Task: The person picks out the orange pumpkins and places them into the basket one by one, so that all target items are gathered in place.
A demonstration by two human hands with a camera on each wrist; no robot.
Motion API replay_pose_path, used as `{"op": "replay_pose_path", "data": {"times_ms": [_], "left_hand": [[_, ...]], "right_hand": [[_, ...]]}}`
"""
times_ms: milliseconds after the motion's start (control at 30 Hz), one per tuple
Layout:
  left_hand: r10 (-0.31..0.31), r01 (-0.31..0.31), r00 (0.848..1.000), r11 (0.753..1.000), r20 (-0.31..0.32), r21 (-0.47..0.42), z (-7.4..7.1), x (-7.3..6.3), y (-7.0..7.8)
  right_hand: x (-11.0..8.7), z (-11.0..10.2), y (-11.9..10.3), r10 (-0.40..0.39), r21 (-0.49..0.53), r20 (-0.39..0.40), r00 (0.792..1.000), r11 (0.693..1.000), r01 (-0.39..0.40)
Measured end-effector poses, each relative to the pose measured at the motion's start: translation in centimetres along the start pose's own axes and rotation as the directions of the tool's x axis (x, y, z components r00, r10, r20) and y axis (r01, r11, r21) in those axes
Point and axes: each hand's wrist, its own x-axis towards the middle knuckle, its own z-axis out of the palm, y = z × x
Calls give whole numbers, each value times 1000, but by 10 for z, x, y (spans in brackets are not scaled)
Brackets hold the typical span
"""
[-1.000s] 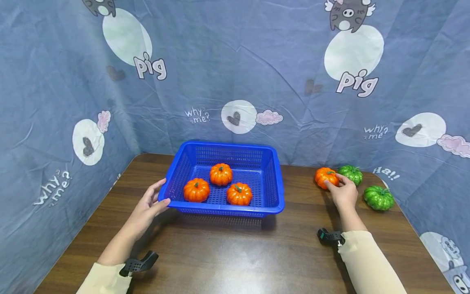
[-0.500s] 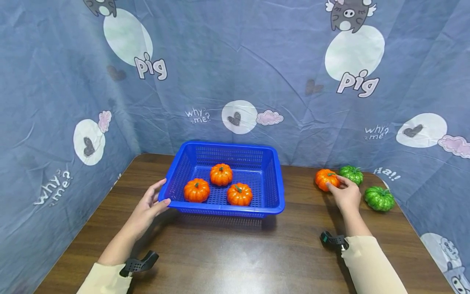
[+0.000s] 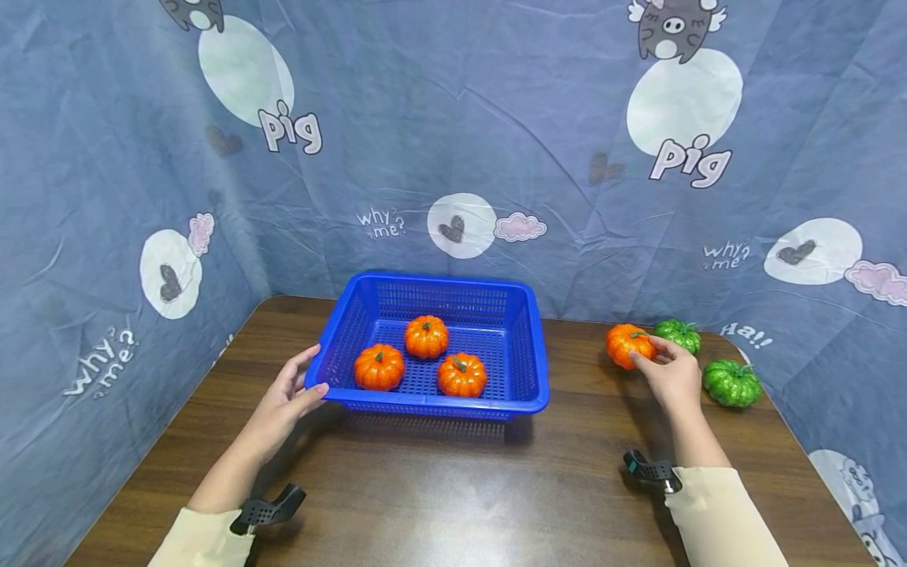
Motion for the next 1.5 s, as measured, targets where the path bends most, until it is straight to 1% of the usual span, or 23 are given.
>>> {"op": "replay_pose_path", "data": {"times_ms": [300, 433, 633, 833, 1167, 1400, 1500], "left_hand": [[5, -6, 1000, 1000, -6, -13, 0, 0, 2], [12, -12, 1000, 1000, -5, -26, 1, -1, 3], [16, -16, 1000, 999, -3, -42, 1, -1, 2], [19, -19, 1000, 999, -3, -42, 0, 0, -1], [0, 0, 1000, 1000, -2, -15, 0, 1, 0], [43, -43, 999, 997, 1, -64, 1, 0, 0], [49, -49, 999, 996, 0, -69, 1, 0, 0]], "right_hand": [[-5, -6, -12, -49, 30, 0, 999, 998, 49], [-6, -9, -18, -54, 39, 5, 999, 998, 53], [-10, -15, -30, -56, 41, 36, 998, 998, 54], [-14, -19, -41, -98, 26, 60, 993, 995, 97], [-20, -26, -64, -187, 33, 99, 977, 982, 185], [-24, -28, -82, -260, 53, 123, 958, 965, 255], [-26, -28, -89, -287, 70, 123, 950, 957, 280]]}}
